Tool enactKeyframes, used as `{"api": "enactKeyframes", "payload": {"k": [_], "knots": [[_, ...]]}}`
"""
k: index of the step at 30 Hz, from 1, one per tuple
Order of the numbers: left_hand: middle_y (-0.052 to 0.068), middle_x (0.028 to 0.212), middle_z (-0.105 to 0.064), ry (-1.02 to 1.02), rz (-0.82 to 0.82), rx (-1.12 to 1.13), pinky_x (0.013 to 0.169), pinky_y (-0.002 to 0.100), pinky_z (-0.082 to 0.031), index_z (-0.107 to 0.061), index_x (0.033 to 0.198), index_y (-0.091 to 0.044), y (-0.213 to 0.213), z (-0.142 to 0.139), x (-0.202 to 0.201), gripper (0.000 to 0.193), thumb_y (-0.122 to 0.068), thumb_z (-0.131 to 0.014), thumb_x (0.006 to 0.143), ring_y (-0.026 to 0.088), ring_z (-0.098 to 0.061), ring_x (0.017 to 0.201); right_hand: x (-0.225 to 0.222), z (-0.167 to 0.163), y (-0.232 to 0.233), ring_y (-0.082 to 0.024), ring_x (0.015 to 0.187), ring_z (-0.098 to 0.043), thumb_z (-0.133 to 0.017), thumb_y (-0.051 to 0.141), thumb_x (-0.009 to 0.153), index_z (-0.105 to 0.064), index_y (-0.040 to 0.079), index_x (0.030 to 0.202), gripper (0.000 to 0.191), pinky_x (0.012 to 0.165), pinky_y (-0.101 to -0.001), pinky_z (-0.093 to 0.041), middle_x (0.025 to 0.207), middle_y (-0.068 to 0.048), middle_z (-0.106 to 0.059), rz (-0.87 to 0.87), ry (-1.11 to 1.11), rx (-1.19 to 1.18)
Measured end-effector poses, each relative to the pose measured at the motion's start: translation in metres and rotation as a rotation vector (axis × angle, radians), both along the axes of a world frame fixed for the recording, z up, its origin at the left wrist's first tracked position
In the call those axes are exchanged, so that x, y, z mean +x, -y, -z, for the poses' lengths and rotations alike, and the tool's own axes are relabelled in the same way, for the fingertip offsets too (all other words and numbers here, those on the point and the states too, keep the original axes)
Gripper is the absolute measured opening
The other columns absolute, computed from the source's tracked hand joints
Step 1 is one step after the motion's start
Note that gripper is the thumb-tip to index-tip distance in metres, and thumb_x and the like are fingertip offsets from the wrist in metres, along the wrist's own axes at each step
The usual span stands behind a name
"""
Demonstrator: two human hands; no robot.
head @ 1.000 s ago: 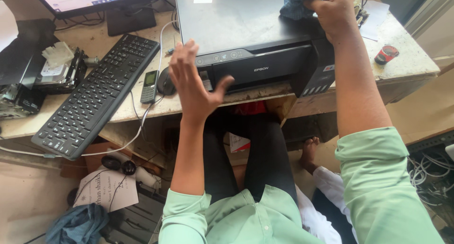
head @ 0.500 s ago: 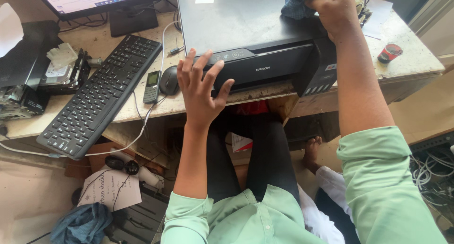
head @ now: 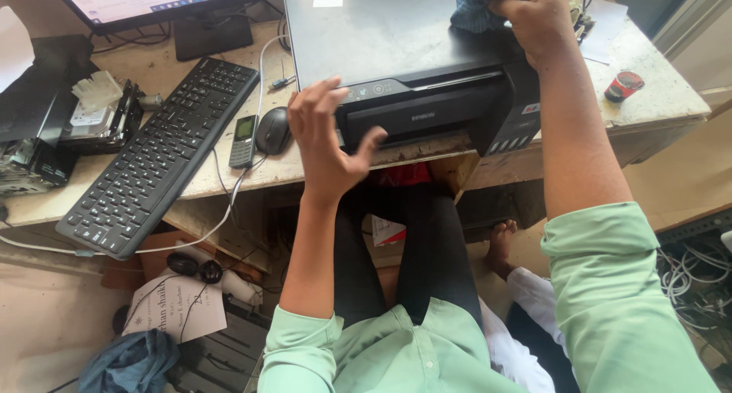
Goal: The person wipes the exterior and interior surfaces of an Epson printer with a blue cloth. They open the scanner lid, remove a sheet of paper, and wipe the glass and internal components before closing the lid and wiping the top and sides.
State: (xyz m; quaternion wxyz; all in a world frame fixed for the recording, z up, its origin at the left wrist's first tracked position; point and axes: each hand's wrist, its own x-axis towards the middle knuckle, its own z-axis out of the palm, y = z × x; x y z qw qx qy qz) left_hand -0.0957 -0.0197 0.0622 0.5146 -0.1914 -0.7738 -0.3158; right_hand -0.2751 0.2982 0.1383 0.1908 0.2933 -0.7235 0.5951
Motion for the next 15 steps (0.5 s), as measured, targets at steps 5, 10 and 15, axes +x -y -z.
{"api": "enactKeyframes", "payload": {"k": [5, 10, 15], "knots": [[0.011, 0.139, -0.053, -0.063, 0.063, -0.109, 0.12, 0.052, -0.029, -0.051, 0.132, -0.012, 0.002, -0.003, 0.005, 0.076, -0.067, -0.073, 0.083, 0.037, -0.038, 0.135, 0.0, 0.0, 0.0, -0.014, 0.105, -0.071, -0.075, -0.007, 0.097, -0.073, 0.003, 0.118, 0.023, 0.095, -0.0282, -0.054, 0.111, -0.004, -0.075, -0.025, 0.022, -0.006], [0.004, 0.147, -0.053, 0.079, -0.037, -0.065, 0.127, 0.049, -0.029, -0.047, 0.141, -0.015, 0.005, 0.008, -0.004, 0.068, -0.066, -0.067, 0.1, 0.027, -0.042, 0.147, 0.0, 0.004, -0.001, -0.014, 0.107, -0.071, -0.073, -0.006, 0.096, -0.072, 0.003, 0.12, 0.025, 0.095, -0.0275, -0.053, 0.119, -0.003, -0.076, -0.012, 0.053, -0.019], [0.007, 0.16, -0.035, -0.006, -0.062, -0.301, 0.126, 0.064, -0.004, -0.039, 0.148, -0.025, 0.005, 0.042, 0.001, 0.089, -0.081, -0.065, 0.084, 0.033, -0.017, 0.155, -0.008, 0.01, -0.008, -0.015, 0.105, -0.07, -0.074, -0.001, 0.099, -0.073, 0.002, 0.118, 0.02, 0.093, -0.0281, -0.052, 0.117, -0.004, -0.076, -0.004, 0.014, 0.014]]}}
